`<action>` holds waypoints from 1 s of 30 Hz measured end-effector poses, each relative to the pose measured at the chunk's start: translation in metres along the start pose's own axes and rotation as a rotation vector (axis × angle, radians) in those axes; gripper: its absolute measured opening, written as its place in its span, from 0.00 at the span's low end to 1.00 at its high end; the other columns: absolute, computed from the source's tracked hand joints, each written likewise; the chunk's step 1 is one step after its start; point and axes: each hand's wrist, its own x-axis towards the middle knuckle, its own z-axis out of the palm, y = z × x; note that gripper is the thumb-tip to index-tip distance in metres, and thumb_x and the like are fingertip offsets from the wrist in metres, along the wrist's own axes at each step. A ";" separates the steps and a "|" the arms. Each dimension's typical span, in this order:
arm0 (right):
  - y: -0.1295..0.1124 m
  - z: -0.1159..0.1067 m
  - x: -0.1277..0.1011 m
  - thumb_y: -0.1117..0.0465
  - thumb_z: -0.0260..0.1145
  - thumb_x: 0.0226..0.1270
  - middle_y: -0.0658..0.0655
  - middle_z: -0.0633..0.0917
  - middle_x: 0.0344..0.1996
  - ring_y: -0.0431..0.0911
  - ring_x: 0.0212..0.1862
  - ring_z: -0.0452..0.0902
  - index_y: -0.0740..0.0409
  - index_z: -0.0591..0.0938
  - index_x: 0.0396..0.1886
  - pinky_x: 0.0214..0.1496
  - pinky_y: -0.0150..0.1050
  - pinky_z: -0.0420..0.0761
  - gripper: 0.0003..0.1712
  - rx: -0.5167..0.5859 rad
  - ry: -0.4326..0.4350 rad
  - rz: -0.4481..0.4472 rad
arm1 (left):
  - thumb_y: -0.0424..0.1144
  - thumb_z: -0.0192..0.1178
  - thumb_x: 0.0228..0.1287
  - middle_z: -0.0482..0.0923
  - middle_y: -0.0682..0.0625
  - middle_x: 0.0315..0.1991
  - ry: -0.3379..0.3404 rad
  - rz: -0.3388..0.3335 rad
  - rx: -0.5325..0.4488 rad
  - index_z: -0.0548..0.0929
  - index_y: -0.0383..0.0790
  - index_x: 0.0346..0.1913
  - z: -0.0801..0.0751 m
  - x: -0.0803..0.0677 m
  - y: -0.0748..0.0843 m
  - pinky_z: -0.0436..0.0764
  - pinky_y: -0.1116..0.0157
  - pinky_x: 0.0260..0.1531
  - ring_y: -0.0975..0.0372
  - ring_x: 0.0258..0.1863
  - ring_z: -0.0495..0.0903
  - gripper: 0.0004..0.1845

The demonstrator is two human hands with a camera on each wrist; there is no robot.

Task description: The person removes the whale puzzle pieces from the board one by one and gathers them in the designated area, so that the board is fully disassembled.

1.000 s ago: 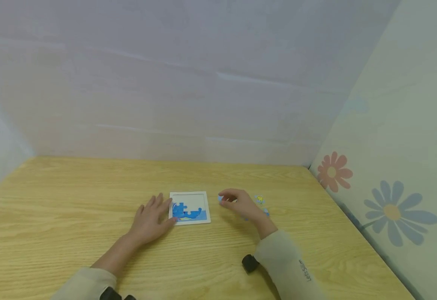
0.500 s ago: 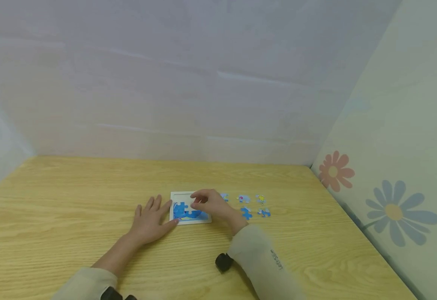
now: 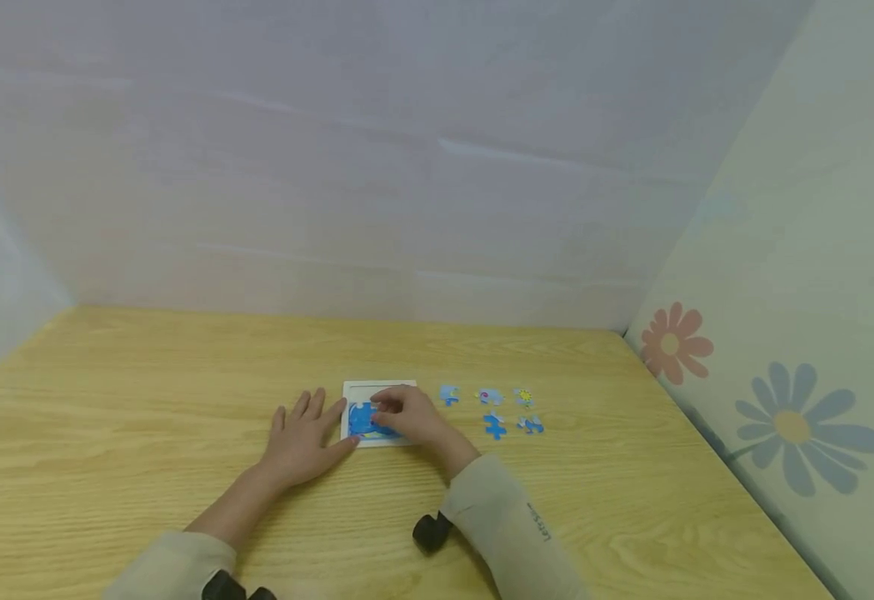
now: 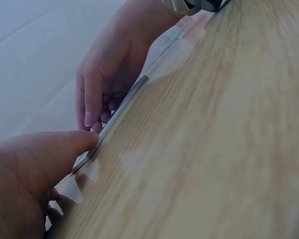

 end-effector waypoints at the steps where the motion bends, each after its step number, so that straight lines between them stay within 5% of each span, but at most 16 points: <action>1: 0.000 0.001 0.000 0.62 0.63 0.54 0.46 0.75 0.27 0.39 0.31 0.68 0.60 0.79 0.43 0.35 0.30 0.70 0.15 -0.015 0.002 -0.007 | 0.57 0.50 0.56 0.51 0.30 0.60 0.002 0.001 0.001 0.64 0.37 0.60 -0.001 0.000 0.000 0.41 0.38 0.49 0.39 0.60 0.46 0.35; 12: -0.003 0.005 0.000 0.63 0.64 0.53 0.48 0.73 0.29 0.40 0.32 0.65 0.60 0.79 0.43 0.36 0.31 0.68 0.16 -0.132 0.003 -0.046 | 0.56 0.50 0.57 0.51 0.30 0.60 0.007 0.006 0.001 0.65 0.36 0.60 -0.002 0.000 0.001 0.42 0.38 0.49 0.39 0.59 0.46 0.34; 30: -0.008 0.007 0.000 0.64 0.65 0.51 0.49 0.72 0.27 0.41 0.29 0.64 0.58 0.80 0.41 0.30 0.30 0.66 0.14 -0.112 0.059 -0.042 | 0.50 0.50 0.59 0.52 0.30 0.60 0.008 0.002 -0.024 0.65 0.36 0.60 0.000 0.000 -0.001 0.41 0.38 0.49 0.39 0.60 0.46 0.29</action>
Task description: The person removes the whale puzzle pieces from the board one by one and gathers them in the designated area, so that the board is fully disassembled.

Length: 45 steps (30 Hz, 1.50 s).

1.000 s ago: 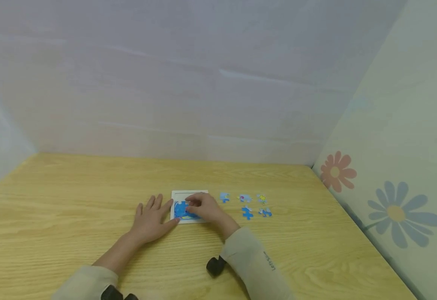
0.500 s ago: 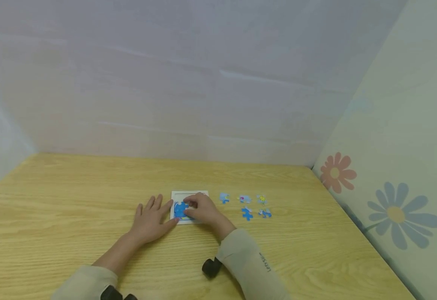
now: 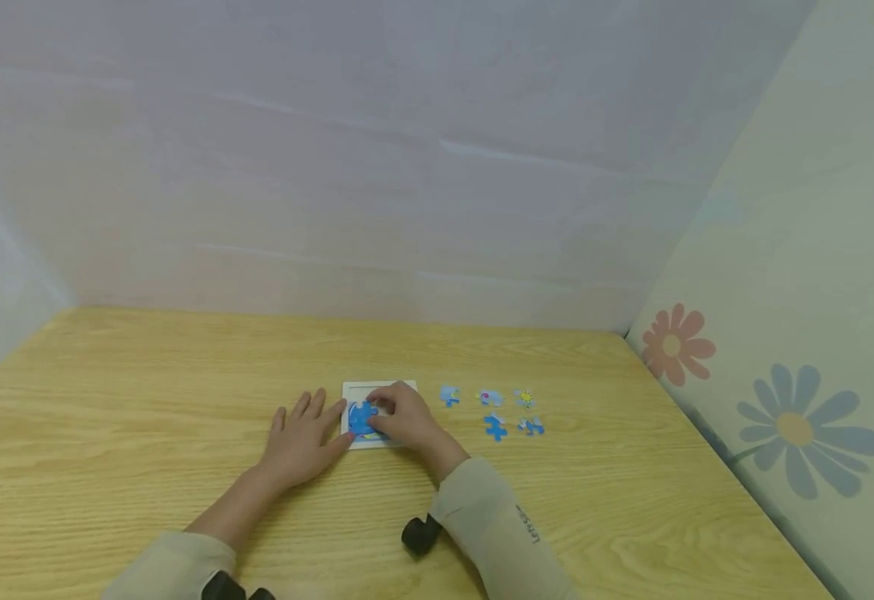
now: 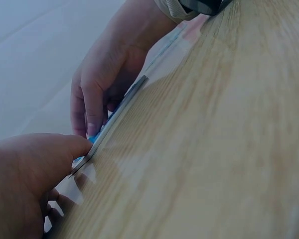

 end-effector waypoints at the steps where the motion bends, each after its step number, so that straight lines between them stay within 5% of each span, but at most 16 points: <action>1: 0.000 0.000 0.000 0.64 0.65 0.51 0.49 0.72 0.28 0.41 0.30 0.64 0.58 0.79 0.41 0.31 0.30 0.66 0.14 0.018 -0.003 0.008 | 0.50 0.50 0.59 0.52 0.30 0.60 -0.001 -0.001 -0.001 0.65 0.36 0.60 0.000 0.000 0.000 0.41 0.38 0.49 0.39 0.60 0.45 0.29; 14: 0.003 0.003 0.002 0.67 0.64 0.52 0.48 0.75 0.30 0.40 0.29 0.65 0.60 0.77 0.42 0.31 0.29 0.68 0.15 0.123 -0.007 0.004 | 0.51 0.51 0.59 0.53 0.31 0.60 0.006 -0.003 0.008 0.66 0.37 0.59 -0.001 0.000 0.001 0.43 0.38 0.49 0.40 0.59 0.47 0.29; 30: 0.001 0.004 0.001 0.65 0.64 0.53 0.48 0.73 0.28 0.40 0.29 0.64 0.60 0.79 0.40 0.31 0.29 0.68 0.13 0.073 0.015 0.015 | 0.50 0.52 0.58 0.54 0.30 0.59 0.009 -0.009 0.015 0.66 0.36 0.59 -0.003 0.000 0.004 0.43 0.38 0.49 0.39 0.59 0.48 0.29; 45: -0.007 -0.005 0.003 0.66 0.63 0.53 0.48 0.76 0.28 0.39 0.28 0.68 0.58 0.79 0.41 0.28 0.29 0.70 0.13 0.147 0.021 -0.007 | 0.50 0.52 0.58 0.54 0.30 0.59 0.009 -0.007 0.007 0.66 0.36 0.59 -0.003 0.000 0.002 0.43 0.38 0.49 0.39 0.59 0.48 0.29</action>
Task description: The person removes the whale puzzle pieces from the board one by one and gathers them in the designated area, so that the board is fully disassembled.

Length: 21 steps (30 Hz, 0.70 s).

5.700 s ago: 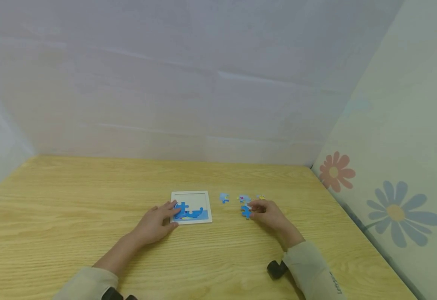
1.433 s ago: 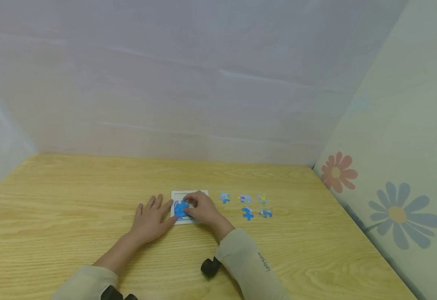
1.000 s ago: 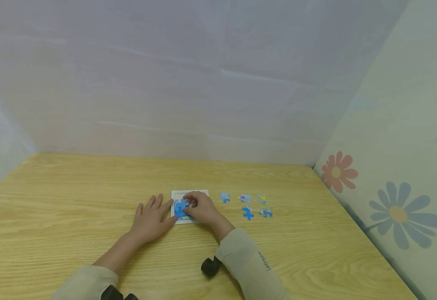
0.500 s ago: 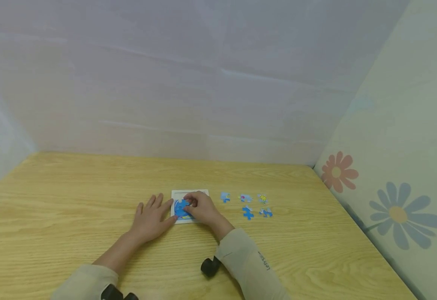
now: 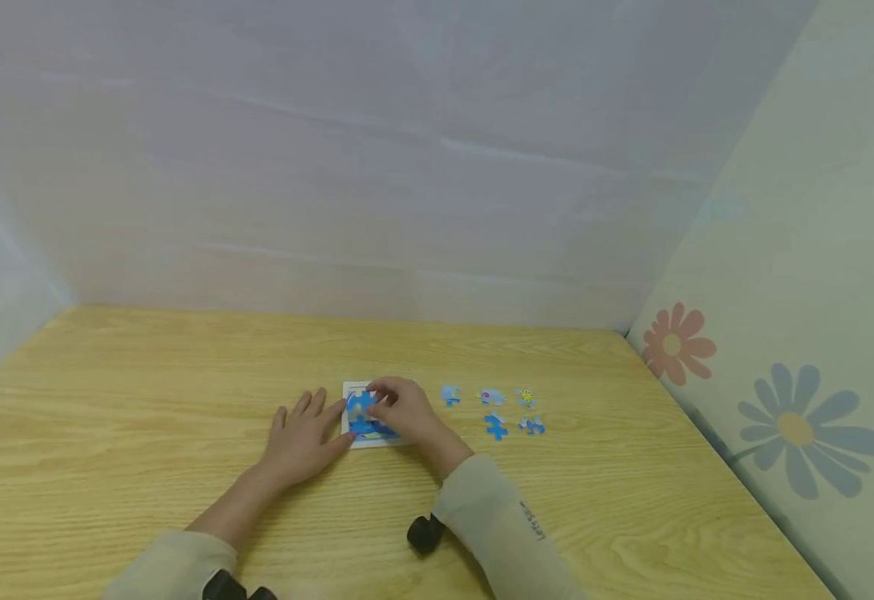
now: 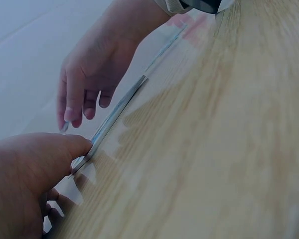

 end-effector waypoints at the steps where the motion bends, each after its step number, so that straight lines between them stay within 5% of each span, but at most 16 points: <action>1: -0.002 -0.002 -0.001 0.66 0.63 0.54 0.48 0.76 0.27 0.39 0.27 0.68 0.58 0.79 0.41 0.27 0.29 0.71 0.13 0.007 -0.003 -0.005 | 0.51 0.52 0.58 0.54 0.30 0.59 -0.001 0.000 -0.001 0.66 0.36 0.59 0.000 0.000 0.000 0.43 0.38 0.49 0.39 0.59 0.48 0.30; 12: -0.008 -0.028 -0.018 0.61 0.62 0.56 0.47 0.76 0.30 0.41 0.31 0.70 0.54 0.78 0.45 0.29 0.31 0.72 0.15 0.066 -0.058 -0.033 | 0.51 0.52 0.57 0.53 0.31 0.60 -0.004 -0.009 -0.003 0.66 0.36 0.59 0.005 -0.001 0.001 0.42 0.39 0.50 0.40 0.59 0.47 0.30; 21: -0.005 -0.062 -0.039 0.64 0.61 0.56 0.52 0.78 0.32 0.45 0.33 0.72 0.61 0.77 0.46 0.32 0.36 0.72 0.16 0.088 -0.023 -0.073 | 0.52 0.51 0.57 0.53 0.31 0.60 0.004 -0.017 0.003 0.66 0.36 0.59 0.005 -0.002 0.006 0.43 0.39 0.50 0.40 0.59 0.48 0.30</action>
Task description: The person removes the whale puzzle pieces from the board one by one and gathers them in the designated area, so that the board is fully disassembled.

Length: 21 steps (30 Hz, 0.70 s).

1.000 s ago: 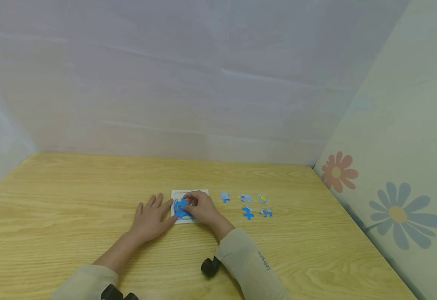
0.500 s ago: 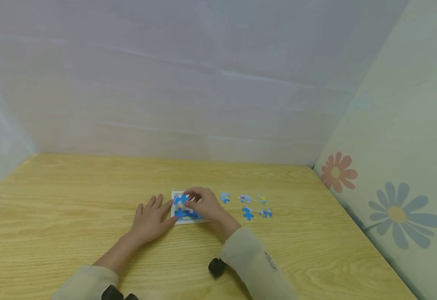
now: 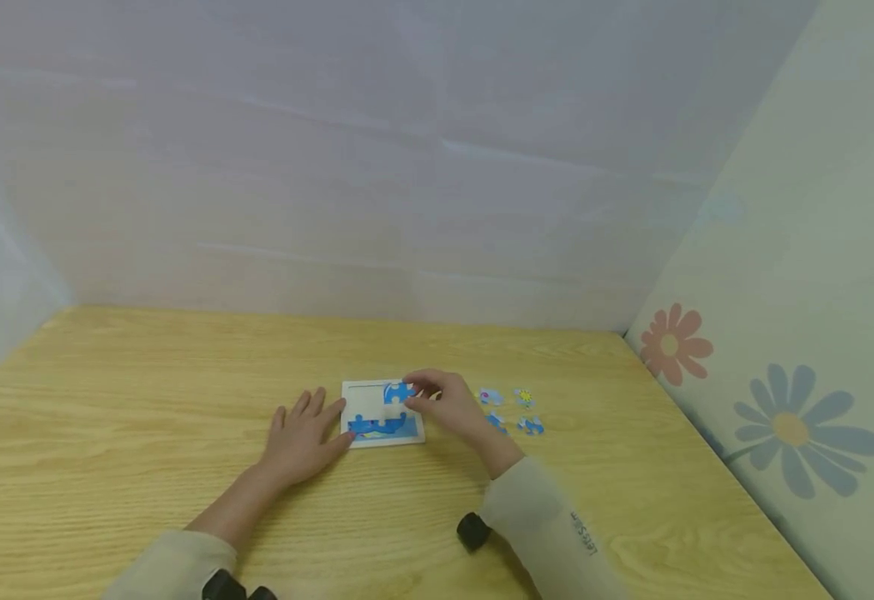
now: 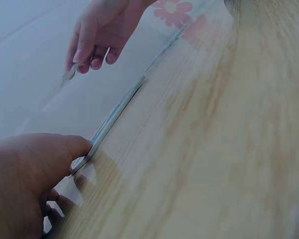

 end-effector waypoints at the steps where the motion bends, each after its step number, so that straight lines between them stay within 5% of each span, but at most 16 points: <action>1: 0.003 -0.003 -0.001 0.63 0.61 0.56 0.51 0.78 0.32 0.43 0.33 0.72 0.59 0.77 0.46 0.32 0.35 0.72 0.16 -0.009 0.008 0.005 | 0.51 0.52 0.57 0.53 0.31 0.60 0.001 -0.001 -0.001 0.66 0.36 0.59 -0.001 -0.001 0.001 0.43 0.39 0.50 0.40 0.59 0.48 0.30; 10: -0.007 -0.033 -0.030 0.69 0.60 0.56 0.60 0.77 0.32 0.52 0.34 0.71 0.67 0.76 0.45 0.31 0.37 0.70 0.16 -0.019 0.045 0.014 | 0.50 0.52 0.57 0.53 0.31 0.60 0.005 -0.012 0.012 0.66 0.36 0.59 -0.001 -0.007 0.008 0.43 0.39 0.50 0.40 0.59 0.47 0.30; 21: 0.014 -0.054 -0.051 0.70 0.60 0.55 0.59 0.75 0.31 0.50 0.33 0.69 0.68 0.75 0.45 0.32 0.35 0.70 0.16 -0.027 0.046 0.065 | 0.51 0.52 0.57 0.53 0.31 0.60 0.008 -0.018 0.015 0.66 0.36 0.59 -0.003 -0.010 0.018 0.42 0.39 0.50 0.40 0.59 0.47 0.30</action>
